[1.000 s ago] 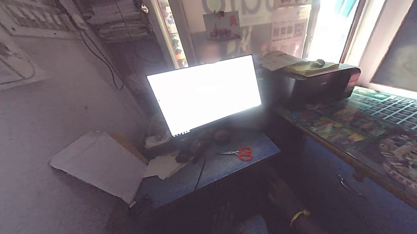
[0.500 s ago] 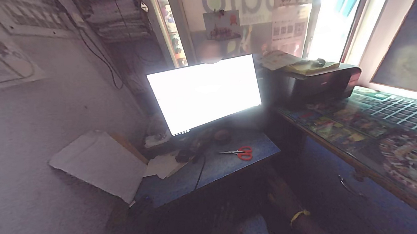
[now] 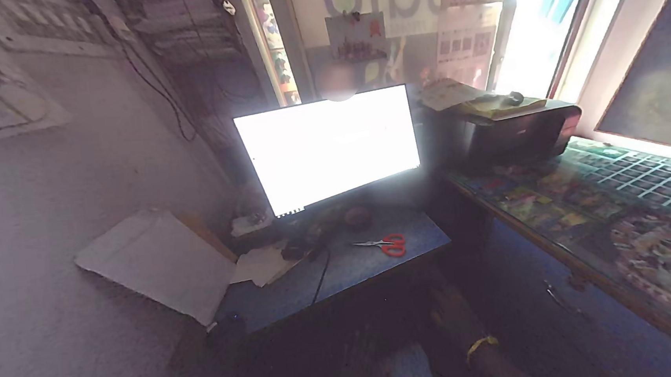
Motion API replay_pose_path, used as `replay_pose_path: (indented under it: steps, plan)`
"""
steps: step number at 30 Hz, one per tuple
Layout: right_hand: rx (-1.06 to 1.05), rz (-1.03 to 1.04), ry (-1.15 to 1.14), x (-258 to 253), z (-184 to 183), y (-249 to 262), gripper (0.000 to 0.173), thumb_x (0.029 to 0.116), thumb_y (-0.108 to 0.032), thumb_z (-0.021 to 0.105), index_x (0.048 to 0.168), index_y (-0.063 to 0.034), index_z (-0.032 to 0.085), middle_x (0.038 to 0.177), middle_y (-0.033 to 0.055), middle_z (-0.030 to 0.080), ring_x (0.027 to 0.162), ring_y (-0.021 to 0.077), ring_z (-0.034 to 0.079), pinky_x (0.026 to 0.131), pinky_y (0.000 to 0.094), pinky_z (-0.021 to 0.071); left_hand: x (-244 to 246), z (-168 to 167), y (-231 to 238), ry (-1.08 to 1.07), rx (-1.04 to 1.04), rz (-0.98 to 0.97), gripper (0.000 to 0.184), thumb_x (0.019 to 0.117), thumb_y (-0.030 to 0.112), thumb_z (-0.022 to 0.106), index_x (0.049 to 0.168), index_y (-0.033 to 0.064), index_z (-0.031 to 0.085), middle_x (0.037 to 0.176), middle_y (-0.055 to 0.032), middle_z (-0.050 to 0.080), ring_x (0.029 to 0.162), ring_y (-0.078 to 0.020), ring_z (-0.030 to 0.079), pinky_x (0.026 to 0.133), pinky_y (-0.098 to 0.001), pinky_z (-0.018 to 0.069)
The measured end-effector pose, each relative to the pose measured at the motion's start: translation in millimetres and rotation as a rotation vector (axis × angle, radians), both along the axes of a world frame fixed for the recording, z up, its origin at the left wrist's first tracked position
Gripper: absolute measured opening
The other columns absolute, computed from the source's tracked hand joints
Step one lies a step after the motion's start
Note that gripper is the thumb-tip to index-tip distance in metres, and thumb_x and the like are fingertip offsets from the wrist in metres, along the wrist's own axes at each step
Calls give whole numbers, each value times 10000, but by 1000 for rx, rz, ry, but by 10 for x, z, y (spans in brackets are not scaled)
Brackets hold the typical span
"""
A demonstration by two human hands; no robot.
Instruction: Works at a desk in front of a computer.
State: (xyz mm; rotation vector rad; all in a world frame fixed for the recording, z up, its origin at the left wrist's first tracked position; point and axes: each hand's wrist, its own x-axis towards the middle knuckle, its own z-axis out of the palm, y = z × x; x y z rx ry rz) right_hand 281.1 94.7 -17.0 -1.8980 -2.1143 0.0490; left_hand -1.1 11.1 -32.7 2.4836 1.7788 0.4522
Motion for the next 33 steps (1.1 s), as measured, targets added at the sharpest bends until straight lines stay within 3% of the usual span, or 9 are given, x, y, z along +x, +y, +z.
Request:
replay_pose_path:
  steps: [33]
  plan:
    - [-48, 0, 23, 5, 110, -33, 506, 936, -436, 593, 1293, -89, 681, 1471, 158, 560, 1394, 344, 500, 1143, 471, 430, 15, 56, -1, 7, -58, 32, 650, 1064, 497, 386, 1543, 60, 442, 1642, -129, 363, 1537, -330, 300, 1260, -543, 189]
